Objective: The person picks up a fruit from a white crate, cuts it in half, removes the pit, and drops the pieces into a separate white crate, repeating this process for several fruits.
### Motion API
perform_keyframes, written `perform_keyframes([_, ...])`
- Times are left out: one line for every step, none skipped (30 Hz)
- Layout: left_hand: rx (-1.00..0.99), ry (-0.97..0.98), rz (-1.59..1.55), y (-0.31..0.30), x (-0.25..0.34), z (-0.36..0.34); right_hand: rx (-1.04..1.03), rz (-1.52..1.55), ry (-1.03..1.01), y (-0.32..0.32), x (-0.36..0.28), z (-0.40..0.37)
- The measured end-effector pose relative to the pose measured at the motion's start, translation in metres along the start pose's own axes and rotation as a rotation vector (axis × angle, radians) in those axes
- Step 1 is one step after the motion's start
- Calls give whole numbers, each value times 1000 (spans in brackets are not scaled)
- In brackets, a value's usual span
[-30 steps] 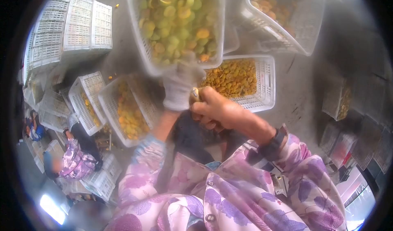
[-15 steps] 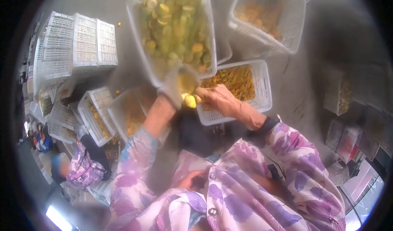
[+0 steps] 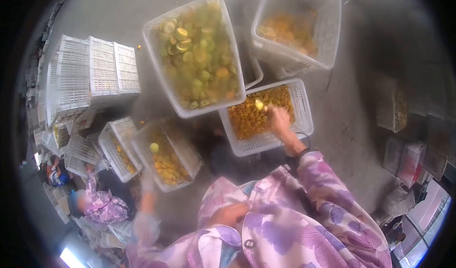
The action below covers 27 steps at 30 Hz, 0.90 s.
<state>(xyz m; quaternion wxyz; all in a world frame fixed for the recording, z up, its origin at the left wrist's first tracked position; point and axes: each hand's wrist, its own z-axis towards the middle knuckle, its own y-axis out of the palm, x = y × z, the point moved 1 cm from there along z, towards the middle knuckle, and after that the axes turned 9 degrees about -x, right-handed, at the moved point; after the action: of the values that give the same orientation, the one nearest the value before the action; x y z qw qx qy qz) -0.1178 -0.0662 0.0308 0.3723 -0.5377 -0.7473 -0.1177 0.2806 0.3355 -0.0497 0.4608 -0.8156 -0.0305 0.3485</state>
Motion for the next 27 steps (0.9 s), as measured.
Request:
perform_keyframes([-106, -47, 112, 61, 72, -41, 15, 52, 13, -28, -13, 9])
perform_keyframes([-247, -38, 192, 117, 120, -72, 108, 24, -25, -62, -27, 19])
perform_keyframes([-420, 3, 264, 183, 158, -102, 204, -7, -62, -90, -36, 34])
perform_keyframes([-547, 72, 330, 255, 200, -127, 312, -66, -132, -105, -28, 56])
perform_keyframes([-665, 41, 292, 229, 190, -127, 425, -126, -197, -124, -17, 78])
perform_keyframes([-703, 12, 286, 207, 161, -126, 387, -227, -154, -136, 1, 107])
perform_keyframes([-711, -37, 302, 191, 134, -126, 348, -325, -101, -142, 25, 131])
perform_keyframes([-687, -97, 324, 175, 101, -125, 265, -330, -35, -149, 37, 146])
perform_keyframes([-641, -165, 356, 157, 59, -123, 206, -336, -6, -148, 53, 157])
perform_keyframes([-594, -235, 419, 136, 7, -121, 144, -337, 9, -144, 68, 170])
perform_keyframes([-563, -319, 513, 104, -66, -119, 219, -333, -53, -137, 72, 164])
perform_keyframes([-458, 58, 902, 103, -52, -133, 275, -332, -113, -126, 77, 161])
perform_keyframes([-554, -368, 860, 112, 24, -141, 225, -376, -77, -134, 60, 156])
perform_keyframes([-587, -446, 852, 117, 41, -144, 111, -456, 59, -132, 52, 161])
perform_keyframes([-621, -333, 759, 130, 59, -143, 156, -499, -75, -128, 59, 163])
perform_keyframes([-694, -169, 611, 154, 97, -138, 211, -485, -128, -125, 64, 166])
perform_keyframes([-808, -30, 429, 193, 157, -136, 267, -472, -179, -124, 66, 169])
perform_keyframes([-896, 56, 305, 218, 200, -132, 289, -458, -184, -124, 68, 171])
perform_keyframes([-972, 110, 199, 236, 235, -126, 252, -428, -152, -121, 71, 174])
perform_keyframes([-1016, 145, 129, 248, 256, -121, 218, -399, -119, -120, 72, 176])
perform_keyframes([-1024, 160, 111, 255, 269, -117, 191, -456, -68, -126, 64, 172])
perform_keyframes([-1024, 167, 128, 262, 269, -108, 265, -448, -74, -121, 65, 173])
perform_keyframes([-991, 87, 188, 267, 262, -98, 331, -440, -81, -117, 66, 174])
perform_keyframes([-955, 2, 239, 272, 269, -96, 233, -441, -34, -112, 70, 178])
perform_keyframes([-953, -8, 238, 273, 277, -97, 226, -435, -35, -109, 73, 182])
perform_keyframes([-895, -28, 260, 270, 288, -98, 172, -418, -32, -106, 77, 185])
perform_keyframes([-840, -48, 282, 269, 299, -100, 118, -403, -26, -104, 78, 184])
